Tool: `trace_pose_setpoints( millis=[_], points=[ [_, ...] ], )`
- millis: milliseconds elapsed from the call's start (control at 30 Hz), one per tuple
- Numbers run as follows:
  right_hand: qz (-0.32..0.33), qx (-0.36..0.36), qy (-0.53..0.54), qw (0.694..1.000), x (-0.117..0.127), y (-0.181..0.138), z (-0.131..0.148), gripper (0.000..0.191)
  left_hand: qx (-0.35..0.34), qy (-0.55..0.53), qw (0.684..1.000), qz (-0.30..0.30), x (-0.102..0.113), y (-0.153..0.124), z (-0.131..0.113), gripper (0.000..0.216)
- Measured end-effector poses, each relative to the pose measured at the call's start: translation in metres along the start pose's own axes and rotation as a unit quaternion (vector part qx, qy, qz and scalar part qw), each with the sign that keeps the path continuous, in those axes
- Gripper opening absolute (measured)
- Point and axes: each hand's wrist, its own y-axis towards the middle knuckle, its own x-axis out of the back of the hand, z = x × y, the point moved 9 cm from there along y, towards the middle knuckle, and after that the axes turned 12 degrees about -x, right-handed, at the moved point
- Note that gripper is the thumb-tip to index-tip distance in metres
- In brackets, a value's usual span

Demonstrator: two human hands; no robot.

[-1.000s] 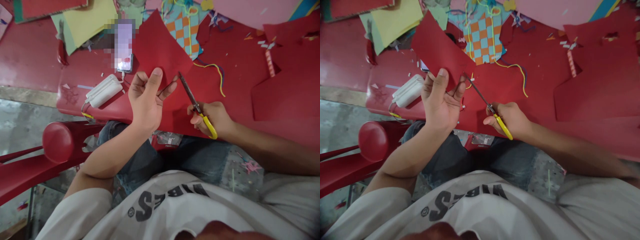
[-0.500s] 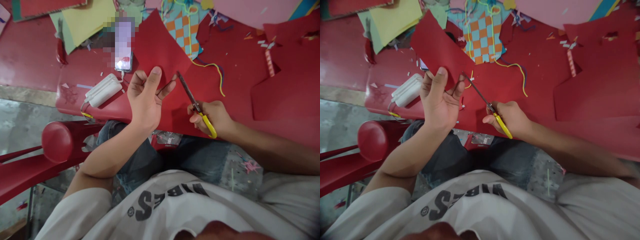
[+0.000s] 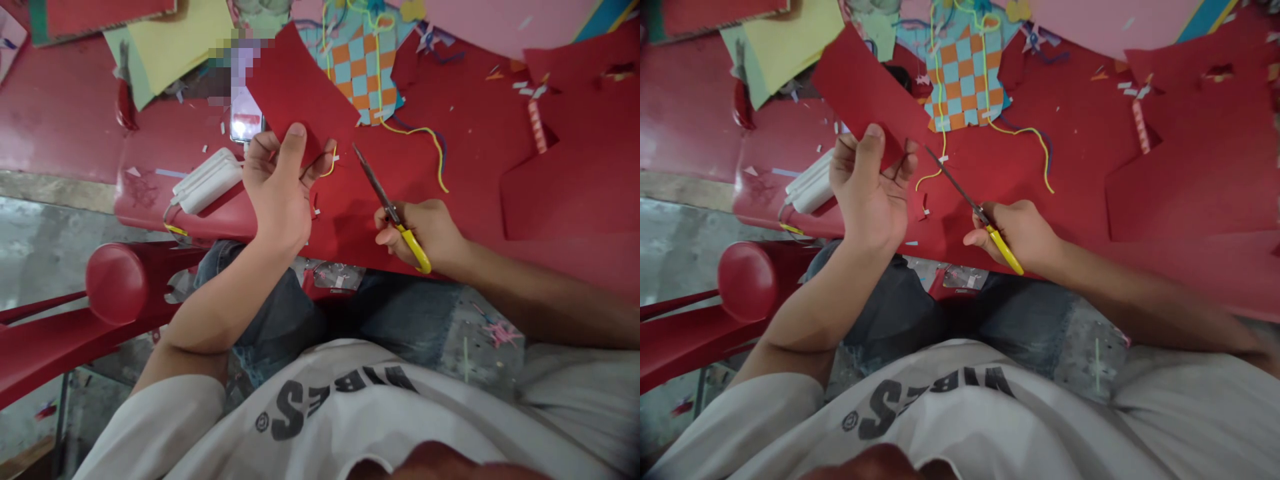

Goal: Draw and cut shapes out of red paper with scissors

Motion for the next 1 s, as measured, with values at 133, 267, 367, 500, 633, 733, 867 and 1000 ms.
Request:
trace_pose_setpoints(
  millis=[133,267,367,500,633,733,867,1000],
  points=[
    [-0.059,-0.076,0.124,0.988,0.011,0.003,-0.015,0.056,-0.003,0.054,0.998,0.044,-0.001,0.007,0.001,0.044],
    [-0.092,-0.105,0.293,0.946,0.024,0.008,-0.021,0.048,0.075,0.103,0.988,0.092,-0.013,-0.004,0.009,0.033],
    [-0.095,-0.107,0.330,0.933,0.030,0.014,-0.022,0.047,0.138,0.084,0.984,0.070,-0.017,-0.016,0.013,0.033],
    [-0.101,-0.115,0.309,0.939,0.033,0.017,-0.027,0.048,0.148,0.073,0.981,0.105,-0.029,-0.023,0.017,0.034],
    [-0.119,-0.104,0.288,0.945,0.037,0.015,-0.028,0.049,0.167,0.066,0.977,0.112,-0.032,-0.026,0.027,0.033],
    [-0.115,-0.107,0.238,0.959,0.038,0.012,-0.025,0.051,0.166,0.089,0.975,0.116,-0.032,-0.028,0.030,0.036],
    [-0.104,-0.097,0.176,0.974,0.037,0.011,-0.016,0.070,0.141,0.099,0.980,0.103,-0.029,-0.026,0.028,0.042],
    [-0.118,-0.076,0.163,0.977,0.046,0.011,-0.007,0.081,0.153,0.088,0.973,0.150,-0.035,-0.031,0.036,0.029]
  ],
)
